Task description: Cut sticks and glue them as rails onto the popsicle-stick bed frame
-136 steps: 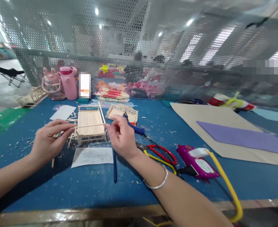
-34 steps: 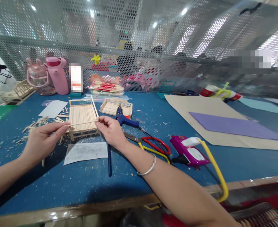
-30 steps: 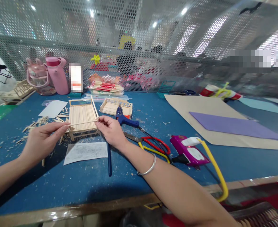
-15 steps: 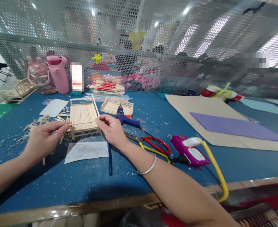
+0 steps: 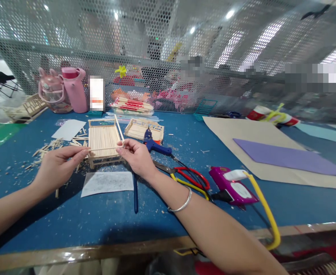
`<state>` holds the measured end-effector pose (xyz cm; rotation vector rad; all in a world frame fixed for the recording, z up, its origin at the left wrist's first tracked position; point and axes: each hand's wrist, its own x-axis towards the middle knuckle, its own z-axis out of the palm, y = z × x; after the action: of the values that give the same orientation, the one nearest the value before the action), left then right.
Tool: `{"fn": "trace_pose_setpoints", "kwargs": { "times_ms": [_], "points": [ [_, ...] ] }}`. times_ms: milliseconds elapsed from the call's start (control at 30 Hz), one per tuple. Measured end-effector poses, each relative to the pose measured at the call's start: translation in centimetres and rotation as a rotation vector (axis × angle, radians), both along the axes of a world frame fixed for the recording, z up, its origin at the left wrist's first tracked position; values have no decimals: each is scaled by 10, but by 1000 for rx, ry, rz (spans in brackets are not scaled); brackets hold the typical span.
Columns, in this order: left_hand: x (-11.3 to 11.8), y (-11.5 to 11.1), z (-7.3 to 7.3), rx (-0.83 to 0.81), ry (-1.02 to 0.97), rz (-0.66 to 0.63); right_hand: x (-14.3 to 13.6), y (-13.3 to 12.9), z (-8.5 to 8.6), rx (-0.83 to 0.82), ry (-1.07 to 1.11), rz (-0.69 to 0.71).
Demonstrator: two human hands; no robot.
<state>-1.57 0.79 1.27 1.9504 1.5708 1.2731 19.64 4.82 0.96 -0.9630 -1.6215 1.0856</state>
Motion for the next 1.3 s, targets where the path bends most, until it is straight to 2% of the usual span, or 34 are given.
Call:
{"fn": "trace_pose_setpoints", "kwargs": {
  "times_ms": [200, 333, 500, 600, 733, 933, 1033, 1100, 1133, 1167, 1300],
  "points": [
    [0, -2, 1, -28, -11, -5, -2, 3, -3, -23, -16, -11],
    [-3, 0, 5, -77, -46, -64, -2, 4, -3, -32, -9, -11],
    [-5, 5, 9, -279, -325, -67, -2, 3, -1, -41, -23, -5],
    [-4, 5, 7, -298, -382, -55, -2, 3, -1, -39, -27, -14],
    [-2, 2, 5, -273, -294, -66, -1, 3, -2, -29, -33, -12],
    [1, 1, 8, -154, -249, 20, -3, 3, 0, 13, 10, -45],
    [-4, 0, 16, 11, -402, 126, -1, -8, 8, 160, 101, -199],
    [-7, -5, 21, 110, -566, 121, 1, -21, 13, 331, 47, -247],
    [-7, -9, 23, 130, -619, 81, 1, -28, 14, 416, -28, -214],
    [-5, -14, 24, 82, -610, 30, 0, -35, 14, 462, -122, -127],
    [11, -36, 17, -97, -371, -159, -6, -57, 9, 412, -214, 252]
  ]
}}
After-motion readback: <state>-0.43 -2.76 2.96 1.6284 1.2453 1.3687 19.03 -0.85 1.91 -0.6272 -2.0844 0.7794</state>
